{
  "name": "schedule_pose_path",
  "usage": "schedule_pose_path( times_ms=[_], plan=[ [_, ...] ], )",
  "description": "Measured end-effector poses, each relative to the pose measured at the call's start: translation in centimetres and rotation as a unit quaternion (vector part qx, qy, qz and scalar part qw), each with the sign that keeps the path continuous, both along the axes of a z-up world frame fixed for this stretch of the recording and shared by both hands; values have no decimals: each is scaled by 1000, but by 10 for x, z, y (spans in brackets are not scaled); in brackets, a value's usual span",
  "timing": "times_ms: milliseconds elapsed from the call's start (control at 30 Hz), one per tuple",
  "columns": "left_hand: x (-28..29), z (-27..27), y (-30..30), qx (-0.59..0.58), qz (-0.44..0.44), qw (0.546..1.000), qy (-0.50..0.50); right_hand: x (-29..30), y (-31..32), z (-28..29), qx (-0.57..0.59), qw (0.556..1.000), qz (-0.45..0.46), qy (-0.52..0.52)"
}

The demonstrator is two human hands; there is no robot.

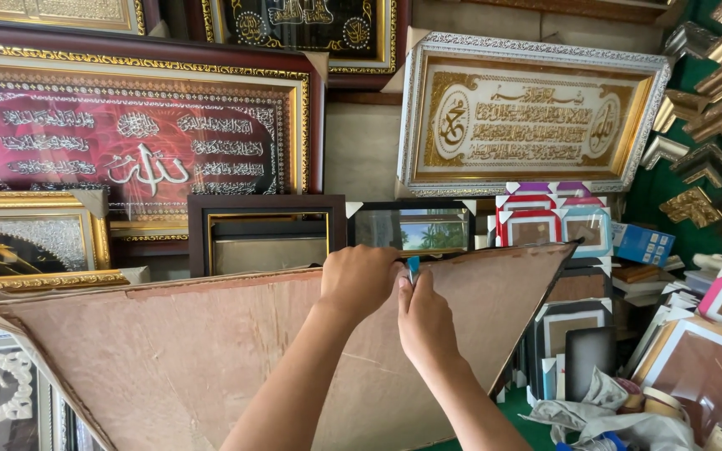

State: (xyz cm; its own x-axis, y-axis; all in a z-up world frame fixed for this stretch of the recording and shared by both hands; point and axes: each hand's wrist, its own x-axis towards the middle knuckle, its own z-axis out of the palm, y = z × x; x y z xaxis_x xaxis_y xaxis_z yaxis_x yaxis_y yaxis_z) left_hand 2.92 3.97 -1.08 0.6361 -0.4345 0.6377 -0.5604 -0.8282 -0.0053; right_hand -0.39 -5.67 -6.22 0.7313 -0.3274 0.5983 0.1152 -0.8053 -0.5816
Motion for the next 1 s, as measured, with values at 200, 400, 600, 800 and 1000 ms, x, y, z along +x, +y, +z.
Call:
schedule_pose_path(
  times_ms=[200, 400, 600, 800, 1000],
  plan=[
    [-2, 1, 1, -2, -2, 1000, -1, 2, 2, 6, -53, 997, -39, 48],
    [6, 2, 0, 5, -5, 1000, -4, 21, 3, 6, -87, 992, -67, 69],
    [4, 8, 4, 9, -2, 1000, -5, 10, 0, 11, -80, 996, 4, 28],
    [-10, 10, 6, 9, -12, 1000, 25, 21, -50, -8, 297, 928, 218, -45],
    [-34, 16, 6, -31, -7, 997, 75, 18, -74, -10, 137, 980, 48, -134]
  ],
)
